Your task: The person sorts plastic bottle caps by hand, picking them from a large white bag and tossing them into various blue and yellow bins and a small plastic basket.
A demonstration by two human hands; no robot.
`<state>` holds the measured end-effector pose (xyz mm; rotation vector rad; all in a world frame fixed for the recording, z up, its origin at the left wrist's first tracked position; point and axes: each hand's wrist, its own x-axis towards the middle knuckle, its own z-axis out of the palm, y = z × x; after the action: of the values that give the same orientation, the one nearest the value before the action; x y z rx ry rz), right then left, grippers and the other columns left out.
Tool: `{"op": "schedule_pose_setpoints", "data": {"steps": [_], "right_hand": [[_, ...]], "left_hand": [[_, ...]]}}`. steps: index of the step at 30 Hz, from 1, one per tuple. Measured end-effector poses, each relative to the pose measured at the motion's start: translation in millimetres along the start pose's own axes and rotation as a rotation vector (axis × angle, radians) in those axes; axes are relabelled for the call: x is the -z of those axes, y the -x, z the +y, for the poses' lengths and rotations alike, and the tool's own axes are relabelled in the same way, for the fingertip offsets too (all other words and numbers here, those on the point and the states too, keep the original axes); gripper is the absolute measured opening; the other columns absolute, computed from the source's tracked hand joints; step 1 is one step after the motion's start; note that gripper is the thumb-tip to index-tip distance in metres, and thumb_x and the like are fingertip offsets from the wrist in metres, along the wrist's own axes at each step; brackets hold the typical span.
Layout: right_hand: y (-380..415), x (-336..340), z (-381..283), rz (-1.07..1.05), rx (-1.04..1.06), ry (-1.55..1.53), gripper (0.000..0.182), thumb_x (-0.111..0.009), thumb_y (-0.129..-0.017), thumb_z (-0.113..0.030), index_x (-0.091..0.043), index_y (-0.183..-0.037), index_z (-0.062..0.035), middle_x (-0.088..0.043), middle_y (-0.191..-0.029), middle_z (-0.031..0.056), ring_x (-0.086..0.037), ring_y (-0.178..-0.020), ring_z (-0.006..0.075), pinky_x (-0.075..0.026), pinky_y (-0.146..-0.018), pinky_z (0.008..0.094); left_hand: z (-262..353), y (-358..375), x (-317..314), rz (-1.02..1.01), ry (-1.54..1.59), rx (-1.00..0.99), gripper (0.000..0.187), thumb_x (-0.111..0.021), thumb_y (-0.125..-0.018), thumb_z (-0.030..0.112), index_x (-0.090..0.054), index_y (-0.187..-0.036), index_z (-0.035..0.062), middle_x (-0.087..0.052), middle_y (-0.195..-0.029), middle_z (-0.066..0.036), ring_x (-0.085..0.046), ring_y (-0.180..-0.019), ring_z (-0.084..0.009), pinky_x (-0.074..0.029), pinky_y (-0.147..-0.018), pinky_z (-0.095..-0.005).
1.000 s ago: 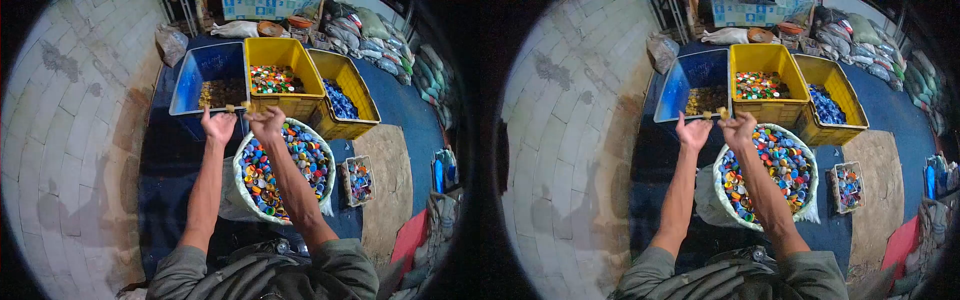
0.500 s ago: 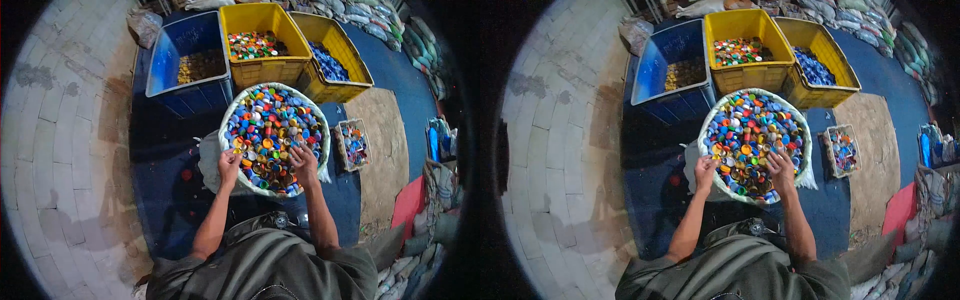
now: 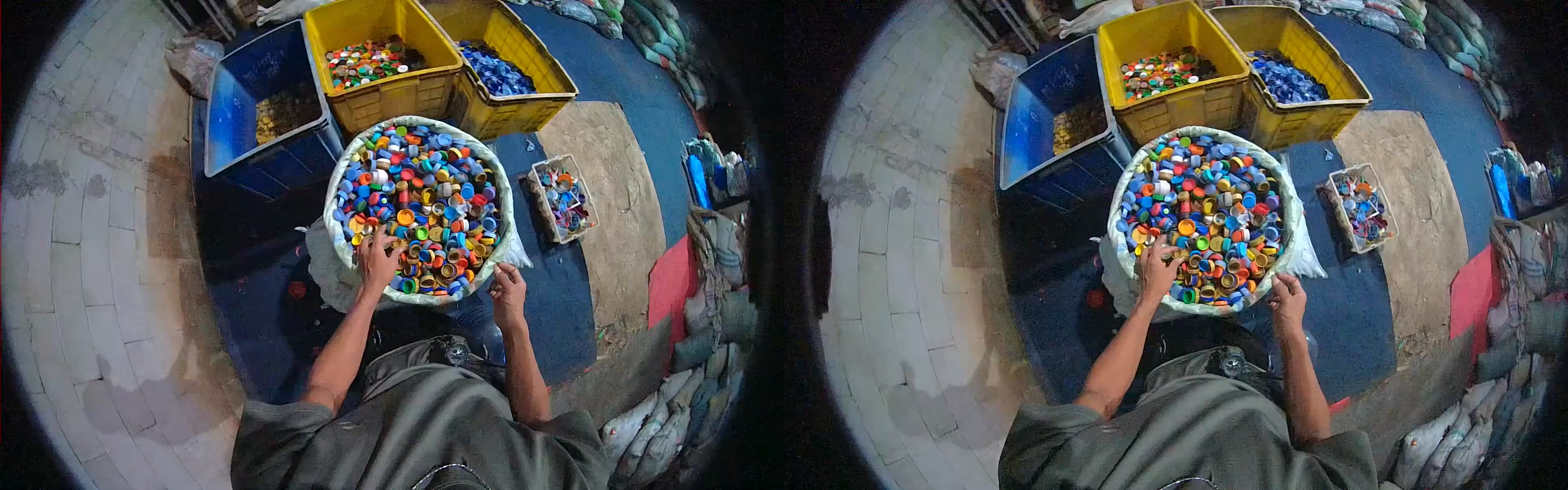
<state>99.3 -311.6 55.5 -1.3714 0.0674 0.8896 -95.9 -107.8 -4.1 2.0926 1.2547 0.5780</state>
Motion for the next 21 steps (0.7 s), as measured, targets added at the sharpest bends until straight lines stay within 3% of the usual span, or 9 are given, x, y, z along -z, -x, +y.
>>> {"op": "schedule_pose_setpoints", "data": {"steps": [6, 10, 12, 15, 17, 18, 21], "right_hand": [[6.2, -9.6, -0.9, -0.042, 0.007, 0.066, 0.021, -0.066, -0.085, -0.017, -0.057, -0.098, -0.0044, -0.053, -0.072, -0.0017, -0.047, -0.058, 0.0065, -0.038, -0.052, 0.0219], [10.8, -24.2, 4.4, -0.110, -0.007, 0.204, 0.017, -0.064, -0.085, -0.013, -0.058, -0.099, -0.0041, -0.056, -0.076, -0.0010, -0.050, -0.061, 0.0063, -0.039, -0.054, 0.0216], [5.5, -30.2, 18.9, -0.137, 0.081, 0.261, 0.017, -0.063, -0.085, -0.012, -0.059, -0.099, -0.0033, -0.057, -0.076, -0.0008, -0.050, -0.061, 0.0067, -0.040, -0.055, 0.0220], [2.1, -43.2, 32.6, -0.174, 0.293, 0.514, 0.020, -0.065, -0.083, -0.011, -0.059, -0.099, -0.0026, -0.058, -0.074, 0.0016, -0.050, -0.059, 0.0102, -0.041, -0.055, 0.0240], [-1.4, -57.5, 39.5, -0.180, 0.527, 0.725, 0.023, -0.068, -0.079, -0.013, -0.059, -0.099, -0.0039, -0.058, -0.069, 0.0058, -0.049, -0.053, 0.0144, -0.039, -0.051, 0.0260], [-2.6, -65.5, 38.9, -0.200, 0.585, 0.765, 0.027, -0.069, -0.076, -0.012, -0.059, -0.100, -0.0057, -0.060, -0.072, 0.0097, -0.053, -0.061, 0.0224, -0.043, -0.059, 0.0327], [-6.4, -89.7, 33.7, -0.238, 0.937, 1.007, 0.029, -0.069, -0.074, -0.010, -0.059, -0.101, -0.0073, -0.061, -0.075, 0.0086, -0.054, -0.073, 0.0273, -0.042, -0.068, 0.0386]], "left_hand": [[-2.8, -1.1, -7.8, 0.026, -0.021, -0.029, 0.056, -0.073, -0.076, 0.016, -0.049, -0.125, 0.0033, -0.070, -0.092, -0.001, -0.051, -0.101, -0.0247, -0.035, -0.094, -0.0404], [-2.9, -1.9, -5.0, 0.002, 0.022, 0.016, 0.049, -0.072, -0.077, 0.016, -0.054, -0.120, 0.0022, -0.070, -0.091, -0.003, -0.055, -0.097, -0.0248, -0.039, -0.091, -0.0390], [1.7, -1.8, 2.4, 0.000, 0.049, 0.061, 0.045, -0.072, -0.077, 0.015, -0.057, -0.117, 0.0016, -0.070, -0.094, -0.005, -0.057, -0.095, -0.0244, -0.043, -0.087, -0.0376], [13.9, -0.5, 20.2, 0.086, 0.364, 0.190, 0.043, -0.072, -0.076, 0.012, -0.058, -0.115, 0.0004, -0.066, -0.100, -0.006, -0.061, -0.091, -0.0231, -0.047, -0.080, -0.0349], [14.8, 1.5, 27.3, 0.091, 0.836, 0.389, 0.038, -0.070, -0.080, 0.011, -0.056, -0.114, 0.0028, -0.062, -0.105, -0.008, -0.061, -0.094, -0.0204, -0.048, -0.081, -0.0318], [11.7, 2.5, 31.2, 0.079, 1.020, 0.471, 0.036, -0.069, -0.081, 0.011, -0.055, -0.114, 0.0038, -0.061, -0.106, -0.008, -0.060, -0.096, -0.0202, -0.048, -0.082, -0.0319], [7.9, 10.5, 46.0, 0.050, 1.455, 0.578, 0.028, -0.065, -0.086, 0.010, -0.053, -0.110, 0.0080, -0.059, -0.109, -0.010, -0.058, -0.102, -0.0209, -0.049, -0.086, -0.0358]]}}
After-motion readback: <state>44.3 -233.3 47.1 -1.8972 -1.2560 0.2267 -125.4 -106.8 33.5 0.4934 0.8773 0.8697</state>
